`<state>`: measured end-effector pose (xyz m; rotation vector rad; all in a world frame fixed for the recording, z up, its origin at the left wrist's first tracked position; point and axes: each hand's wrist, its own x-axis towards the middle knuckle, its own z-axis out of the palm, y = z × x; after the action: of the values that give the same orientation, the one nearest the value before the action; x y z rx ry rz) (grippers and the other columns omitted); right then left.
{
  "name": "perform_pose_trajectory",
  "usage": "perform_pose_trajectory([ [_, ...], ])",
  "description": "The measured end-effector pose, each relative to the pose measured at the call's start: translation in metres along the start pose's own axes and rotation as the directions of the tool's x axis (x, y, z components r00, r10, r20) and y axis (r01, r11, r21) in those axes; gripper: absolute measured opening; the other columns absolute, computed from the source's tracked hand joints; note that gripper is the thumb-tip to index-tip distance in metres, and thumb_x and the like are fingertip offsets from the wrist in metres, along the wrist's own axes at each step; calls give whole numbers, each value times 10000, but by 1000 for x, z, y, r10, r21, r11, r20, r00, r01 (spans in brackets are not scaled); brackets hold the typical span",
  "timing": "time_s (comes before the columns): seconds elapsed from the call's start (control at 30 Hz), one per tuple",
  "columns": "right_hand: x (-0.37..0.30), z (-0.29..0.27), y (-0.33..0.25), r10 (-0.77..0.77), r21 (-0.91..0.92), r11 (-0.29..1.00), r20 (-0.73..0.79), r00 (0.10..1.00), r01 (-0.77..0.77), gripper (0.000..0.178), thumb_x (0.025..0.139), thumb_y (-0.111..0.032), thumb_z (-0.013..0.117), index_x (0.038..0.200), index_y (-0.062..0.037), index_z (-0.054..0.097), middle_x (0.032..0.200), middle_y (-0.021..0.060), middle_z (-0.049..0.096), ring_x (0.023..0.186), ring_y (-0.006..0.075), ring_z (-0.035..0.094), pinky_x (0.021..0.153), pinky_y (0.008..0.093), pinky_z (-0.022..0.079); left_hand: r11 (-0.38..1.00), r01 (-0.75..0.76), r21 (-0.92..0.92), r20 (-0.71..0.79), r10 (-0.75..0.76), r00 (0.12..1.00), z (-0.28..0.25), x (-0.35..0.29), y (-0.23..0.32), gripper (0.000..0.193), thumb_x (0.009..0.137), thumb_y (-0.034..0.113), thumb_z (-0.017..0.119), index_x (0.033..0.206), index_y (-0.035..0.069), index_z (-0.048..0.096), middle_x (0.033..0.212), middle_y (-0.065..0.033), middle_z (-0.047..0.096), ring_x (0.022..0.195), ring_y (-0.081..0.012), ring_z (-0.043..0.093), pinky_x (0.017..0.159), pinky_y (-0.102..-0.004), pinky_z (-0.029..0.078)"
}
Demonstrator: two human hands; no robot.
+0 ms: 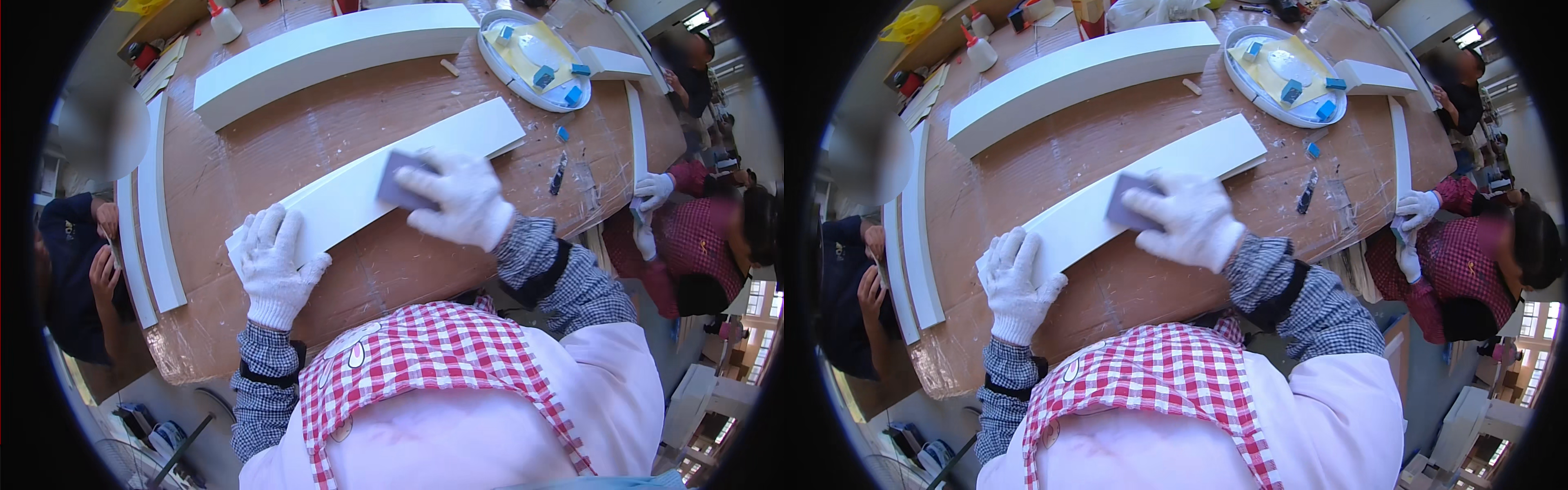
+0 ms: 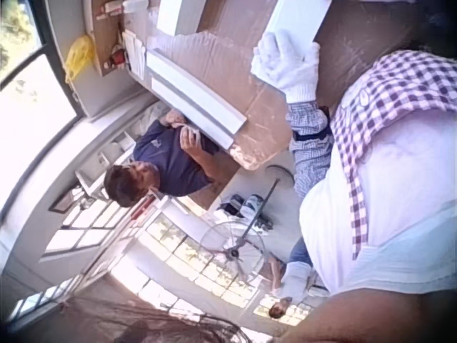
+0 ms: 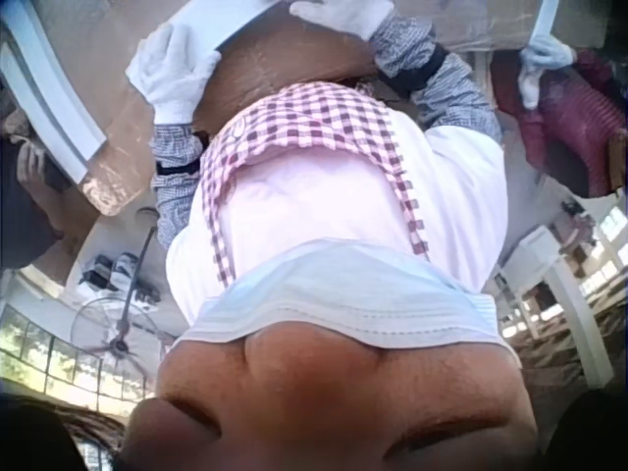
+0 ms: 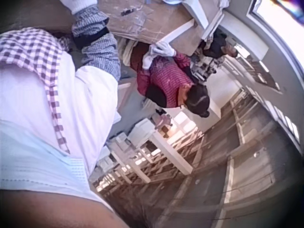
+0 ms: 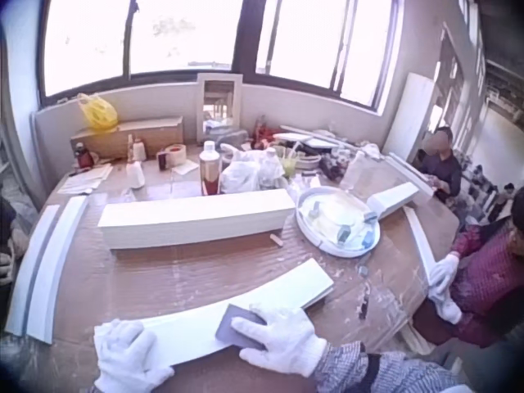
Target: Sanding white painted wooden boards at a workshop table.
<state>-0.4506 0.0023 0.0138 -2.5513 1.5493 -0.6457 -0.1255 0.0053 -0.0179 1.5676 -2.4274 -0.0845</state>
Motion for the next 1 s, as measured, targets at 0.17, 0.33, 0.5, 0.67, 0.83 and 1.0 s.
perform_pose_trajectory([
  [0.17, -85, -44, 115, 596, -373, 619, -349, 723, -691, 591, 833, -435, 745, 1325, -116, 674, 1324, 234, 626, 1178, 407, 622, 1019, 479, 488, 997, 72, 37, 168, -77, 983, -25, 20, 7, 834, 647, 360, 890, 1387, 161, 563, 1455, -106, 505, 1404, -376, 406, 1161, -560, 283],
  [0.33, -129, -14, 120, 501, -40, 819, -436, 747, -572, 547, 928, -107, 698, 1433, 33, 538, 1438, 180, 529, 1264, 281, 562, 1097, 382, 437, 992, 124, -20, 154, -120, 981, -26, 27, -2, 853, 614, 277, 876, 1397, 195, 548, 1329, -74, 598, 1306, -350, 509, 1068, -483, 441],
  [0.5, -117, 20, 82, 488, 330, 870, -482, 728, -365, 575, 966, -111, 631, 1501, 12, 460, 1499, 176, 471, 1367, 312, 471, 1147, 413, 376, 976, 189, -108, -85, -198, 977, -34, 6, -20, 850, 644, 276, 874, 1415, 128, 550, 1341, -136, 585, 1281, -339, 539, 1103, -514, 434],
  [0.67, -102, 38, 69, 451, 321, 887, -449, 771, -332, 611, 922, -167, 691, 1471, 17, 499, 1498, 231, 466, 1376, 373, 469, 1168, 459, 362, 824, 541, -166, -128, -562, 817, -76, 0, -67, 884, 673, 288, 879, 1438, 30, 520, 1336, -230, 576, 1238, -373, 573, 1077, -451, 471],
  [0.83, -104, 50, 71, 409, 274, 908, -424, 808, -316, 622, 901, -233, 724, 1444, 8, 540, 1479, 236, 485, 1364, 385, 480, 1149, 462, 384, 639, 767, -59, -165, -764, 624, -75, 3, -153, 887, 704, 341, 876, 1469, 84, 508, 1354, -241, 599, 1259, -368, 580, 1080, -450, 463],
  [1.0, -102, 46, 68, 369, 236, 927, -439, 819, -291, 615, 892, -236, 734, 1423, 17, 557, 1448, 247, 513, 1334, 401, 504, 1131, 466, 399, 449, 889, 96, -143, -877, 458, -71, 33, -195, 888, 721, 421, 865, 1479, 127, 509, 1452, -188, 568, 1333, -372, 542, 1105, -452, 443],
])
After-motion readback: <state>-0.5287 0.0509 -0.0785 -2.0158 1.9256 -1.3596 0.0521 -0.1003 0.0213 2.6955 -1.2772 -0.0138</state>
